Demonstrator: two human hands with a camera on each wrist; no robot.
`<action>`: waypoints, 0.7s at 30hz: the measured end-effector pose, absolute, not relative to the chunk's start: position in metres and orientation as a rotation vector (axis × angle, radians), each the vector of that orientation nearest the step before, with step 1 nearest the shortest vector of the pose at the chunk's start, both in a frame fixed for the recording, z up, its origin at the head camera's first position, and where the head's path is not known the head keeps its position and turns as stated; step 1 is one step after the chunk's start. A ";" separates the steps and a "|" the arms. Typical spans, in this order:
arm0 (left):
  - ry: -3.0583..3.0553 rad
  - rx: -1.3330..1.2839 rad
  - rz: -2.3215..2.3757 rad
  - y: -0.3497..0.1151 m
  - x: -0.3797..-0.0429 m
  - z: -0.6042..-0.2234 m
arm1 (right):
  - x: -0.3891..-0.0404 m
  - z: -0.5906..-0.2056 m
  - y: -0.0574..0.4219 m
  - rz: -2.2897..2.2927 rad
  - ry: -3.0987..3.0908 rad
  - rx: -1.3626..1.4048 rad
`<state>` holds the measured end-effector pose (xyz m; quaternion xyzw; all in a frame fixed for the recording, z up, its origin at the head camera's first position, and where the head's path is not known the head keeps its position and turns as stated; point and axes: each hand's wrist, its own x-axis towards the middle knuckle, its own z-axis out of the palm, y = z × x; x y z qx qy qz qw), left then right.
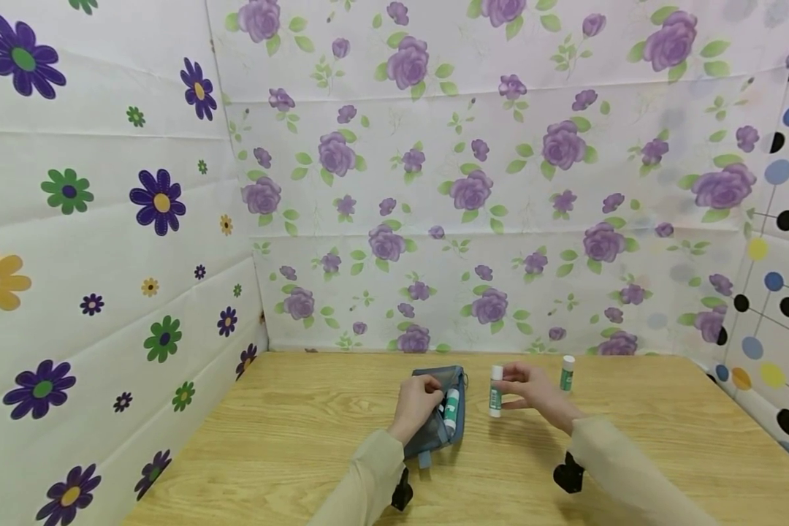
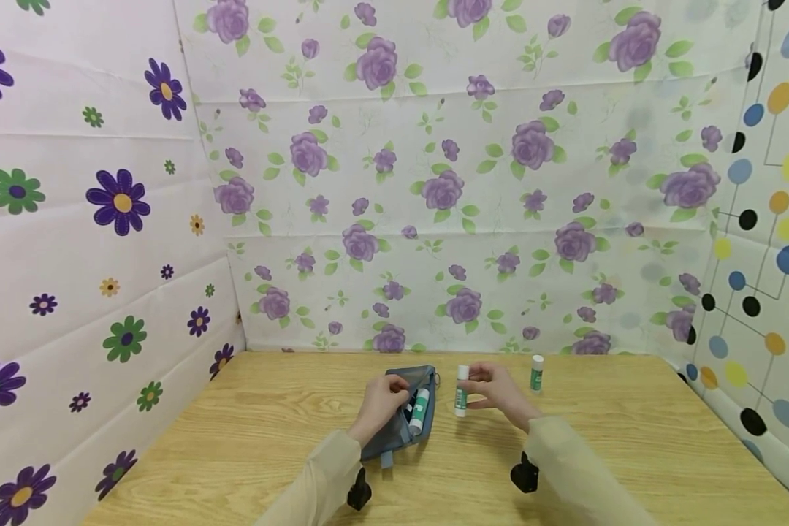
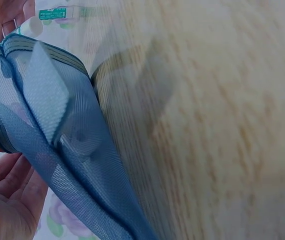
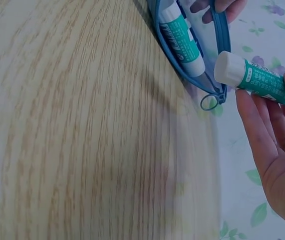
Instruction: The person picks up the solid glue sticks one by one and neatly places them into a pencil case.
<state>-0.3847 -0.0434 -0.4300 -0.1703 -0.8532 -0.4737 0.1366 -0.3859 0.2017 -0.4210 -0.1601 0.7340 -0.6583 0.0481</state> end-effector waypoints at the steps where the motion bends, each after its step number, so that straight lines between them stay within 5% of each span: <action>1: -2.471 -0.492 -1.371 -0.043 -0.385 -0.430 | -0.386 -0.422 0.201 -2.009 2.245 -0.473; 21: -2.483 -0.475 -1.351 -0.043 -0.385 -0.429 | -0.388 -0.425 0.181 -2.057 2.239 -0.272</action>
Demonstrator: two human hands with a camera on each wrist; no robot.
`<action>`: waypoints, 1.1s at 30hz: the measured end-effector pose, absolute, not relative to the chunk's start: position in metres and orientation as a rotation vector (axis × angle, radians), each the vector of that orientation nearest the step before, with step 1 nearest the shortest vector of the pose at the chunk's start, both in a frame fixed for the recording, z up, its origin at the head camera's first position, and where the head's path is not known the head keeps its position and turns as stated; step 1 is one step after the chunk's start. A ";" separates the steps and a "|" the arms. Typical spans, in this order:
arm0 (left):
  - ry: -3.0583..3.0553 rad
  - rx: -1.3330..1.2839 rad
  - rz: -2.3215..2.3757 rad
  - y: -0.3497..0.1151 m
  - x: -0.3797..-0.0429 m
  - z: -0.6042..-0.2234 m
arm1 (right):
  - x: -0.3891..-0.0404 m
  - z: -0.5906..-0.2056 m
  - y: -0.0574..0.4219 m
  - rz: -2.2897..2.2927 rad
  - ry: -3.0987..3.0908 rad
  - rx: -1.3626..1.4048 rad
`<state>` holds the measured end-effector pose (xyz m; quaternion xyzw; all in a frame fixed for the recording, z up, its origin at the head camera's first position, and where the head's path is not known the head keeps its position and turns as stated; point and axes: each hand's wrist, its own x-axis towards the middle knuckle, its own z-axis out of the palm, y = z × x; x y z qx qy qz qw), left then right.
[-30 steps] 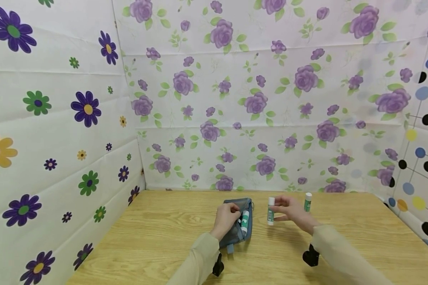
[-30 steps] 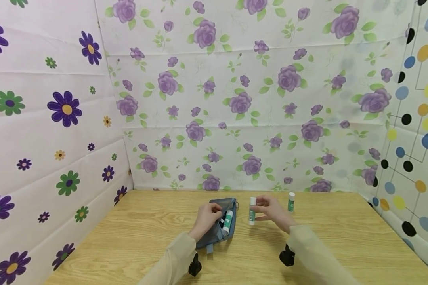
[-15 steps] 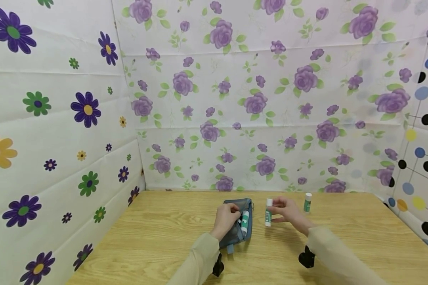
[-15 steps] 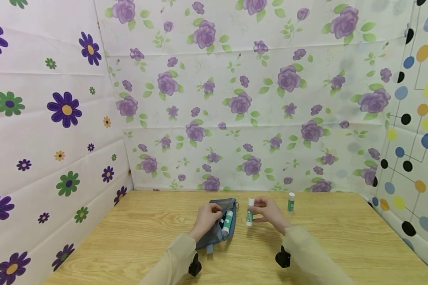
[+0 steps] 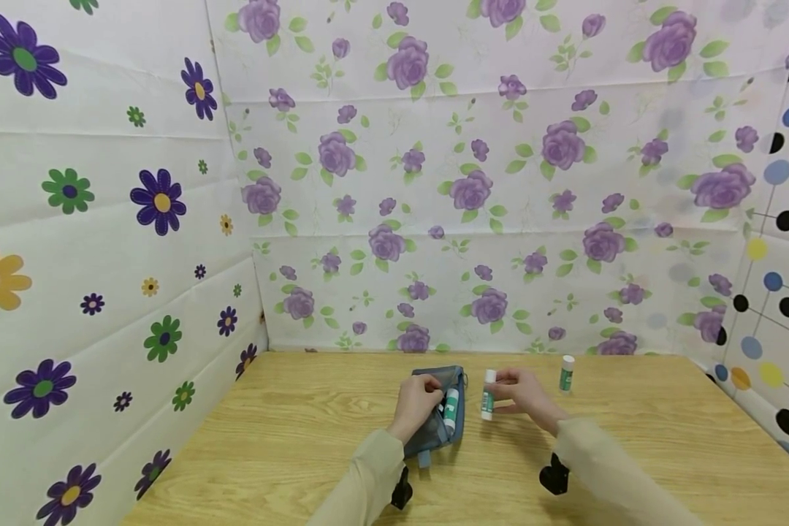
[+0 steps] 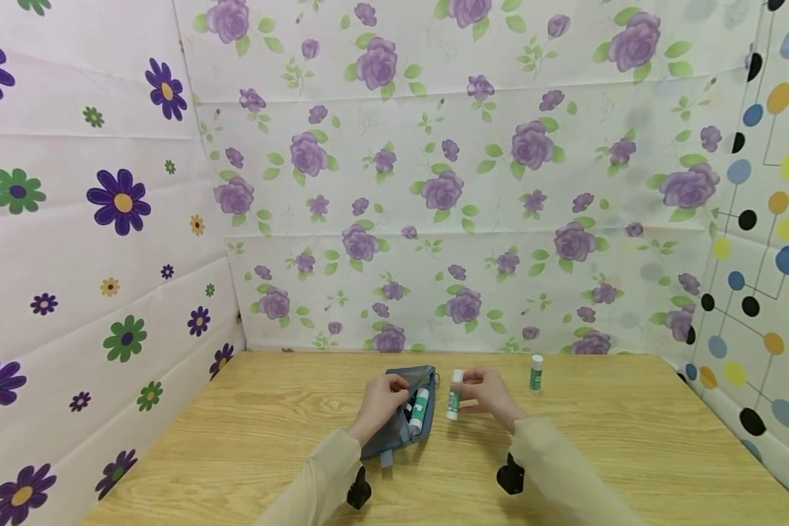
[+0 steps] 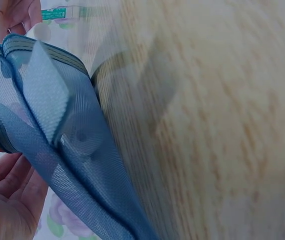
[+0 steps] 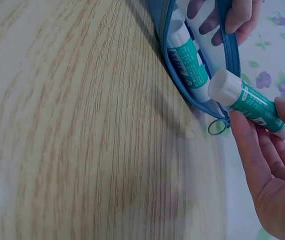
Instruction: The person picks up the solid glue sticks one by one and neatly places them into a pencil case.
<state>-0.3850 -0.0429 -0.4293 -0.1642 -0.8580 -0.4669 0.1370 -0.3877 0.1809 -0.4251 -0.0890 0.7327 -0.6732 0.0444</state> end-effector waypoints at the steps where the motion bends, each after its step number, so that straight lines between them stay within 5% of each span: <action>1: -2.483 -0.477 -1.353 -0.043 -0.385 -0.429 | -0.387 -0.425 0.180 -2.053 2.241 -0.273; 33: -2.485 -0.472 -1.340 -0.042 -0.385 -0.430 | -0.387 -0.432 0.135 -1.965 2.246 -0.106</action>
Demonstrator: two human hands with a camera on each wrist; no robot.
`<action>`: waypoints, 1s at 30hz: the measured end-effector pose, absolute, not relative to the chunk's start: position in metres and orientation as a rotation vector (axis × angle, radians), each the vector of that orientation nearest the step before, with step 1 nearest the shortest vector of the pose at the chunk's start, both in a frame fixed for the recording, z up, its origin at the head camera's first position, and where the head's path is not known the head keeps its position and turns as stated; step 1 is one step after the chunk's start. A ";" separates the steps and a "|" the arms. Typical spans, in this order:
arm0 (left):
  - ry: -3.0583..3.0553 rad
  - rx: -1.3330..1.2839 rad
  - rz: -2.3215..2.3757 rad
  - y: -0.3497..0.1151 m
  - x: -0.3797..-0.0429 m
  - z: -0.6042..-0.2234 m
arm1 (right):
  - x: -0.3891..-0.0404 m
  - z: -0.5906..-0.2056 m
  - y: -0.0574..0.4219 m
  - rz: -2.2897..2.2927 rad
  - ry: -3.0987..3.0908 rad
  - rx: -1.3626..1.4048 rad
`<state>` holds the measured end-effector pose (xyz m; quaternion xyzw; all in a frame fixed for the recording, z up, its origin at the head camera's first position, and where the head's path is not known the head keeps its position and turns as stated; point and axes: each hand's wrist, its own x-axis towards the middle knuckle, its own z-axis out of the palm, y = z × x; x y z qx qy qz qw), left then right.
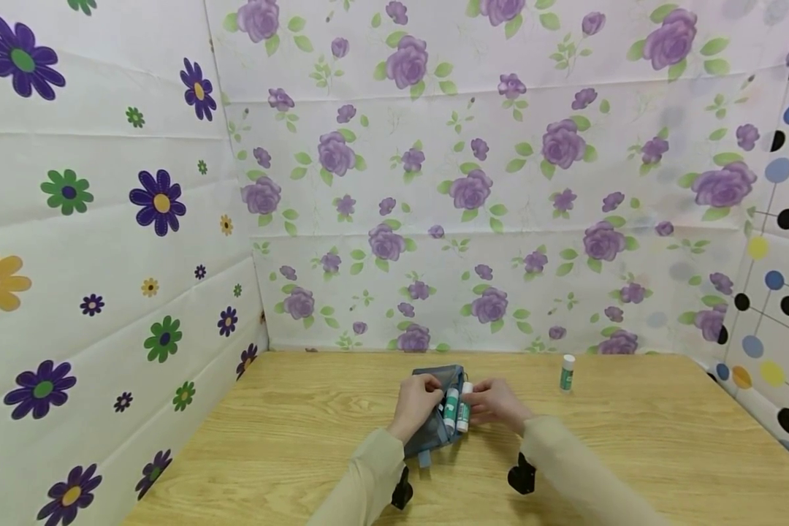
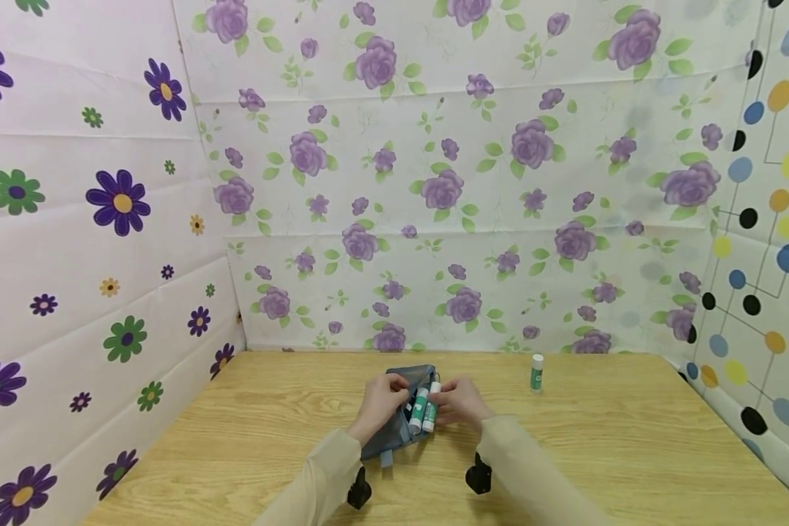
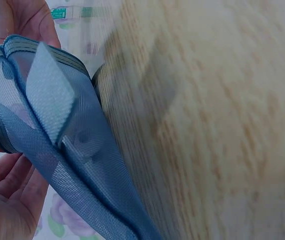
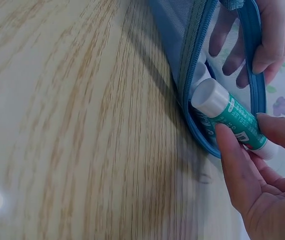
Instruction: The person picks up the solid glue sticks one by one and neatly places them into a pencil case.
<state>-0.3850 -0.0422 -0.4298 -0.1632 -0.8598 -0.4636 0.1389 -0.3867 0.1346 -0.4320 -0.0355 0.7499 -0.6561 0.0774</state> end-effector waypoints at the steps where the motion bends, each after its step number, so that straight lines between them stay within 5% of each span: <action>1: -2.485 -0.471 -1.343 -0.042 -0.385 -0.430 | -0.387 -0.432 0.134 -1.961 2.253 -0.101; 30: -2.503 -0.458 -1.337 -0.041 -0.387 -0.430 | -0.392 -0.436 0.120 -1.783 2.425 -0.007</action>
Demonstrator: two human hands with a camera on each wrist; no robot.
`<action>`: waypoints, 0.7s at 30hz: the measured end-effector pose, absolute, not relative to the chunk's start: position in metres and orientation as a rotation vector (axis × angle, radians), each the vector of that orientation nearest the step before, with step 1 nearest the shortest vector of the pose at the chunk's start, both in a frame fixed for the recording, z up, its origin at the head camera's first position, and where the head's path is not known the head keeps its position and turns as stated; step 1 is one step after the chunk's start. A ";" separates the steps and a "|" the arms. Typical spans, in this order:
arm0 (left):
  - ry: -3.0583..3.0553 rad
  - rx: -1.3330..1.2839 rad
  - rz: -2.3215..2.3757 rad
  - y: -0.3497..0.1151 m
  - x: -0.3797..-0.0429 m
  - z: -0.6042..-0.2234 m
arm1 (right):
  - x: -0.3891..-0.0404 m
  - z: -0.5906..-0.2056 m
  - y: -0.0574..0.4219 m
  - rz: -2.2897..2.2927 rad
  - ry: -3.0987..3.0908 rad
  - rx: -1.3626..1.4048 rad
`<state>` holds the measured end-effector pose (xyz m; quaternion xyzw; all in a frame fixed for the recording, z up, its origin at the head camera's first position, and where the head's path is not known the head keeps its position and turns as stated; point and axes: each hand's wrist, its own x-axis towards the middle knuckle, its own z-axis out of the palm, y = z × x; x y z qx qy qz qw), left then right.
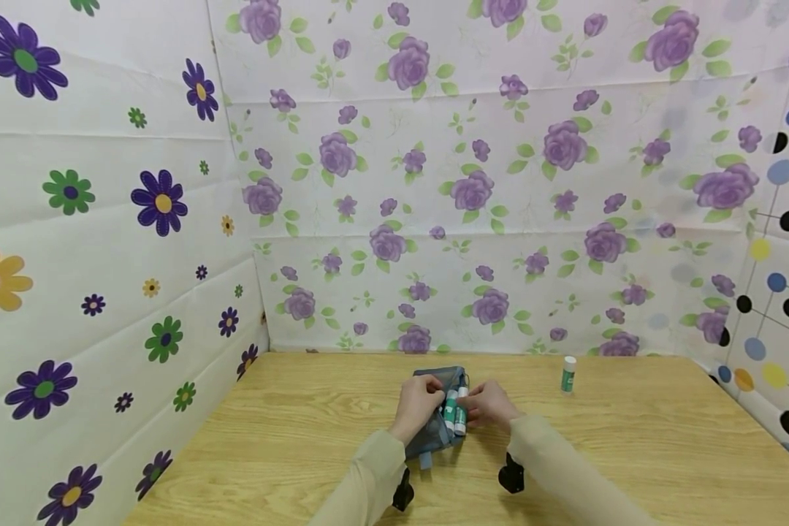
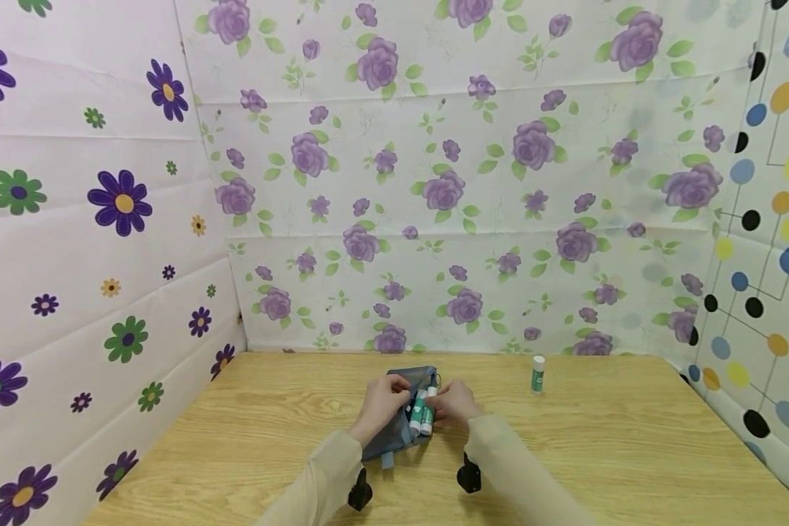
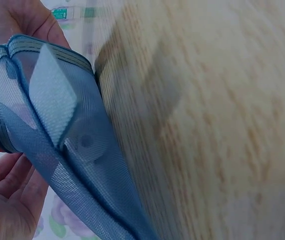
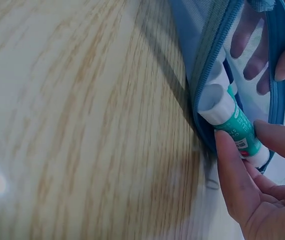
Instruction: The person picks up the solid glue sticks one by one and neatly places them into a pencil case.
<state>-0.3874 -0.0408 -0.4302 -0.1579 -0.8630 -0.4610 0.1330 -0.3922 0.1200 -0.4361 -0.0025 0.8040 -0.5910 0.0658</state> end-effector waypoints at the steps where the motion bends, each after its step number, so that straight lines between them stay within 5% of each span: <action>1: -2.504 -0.457 -1.336 -0.041 -0.387 -0.430 | -0.392 -0.436 0.120 -1.772 2.428 -0.003; 21: -2.487 -0.472 -1.343 -0.040 -0.386 -0.428 | -0.389 -0.437 0.113 -1.739 2.438 -0.063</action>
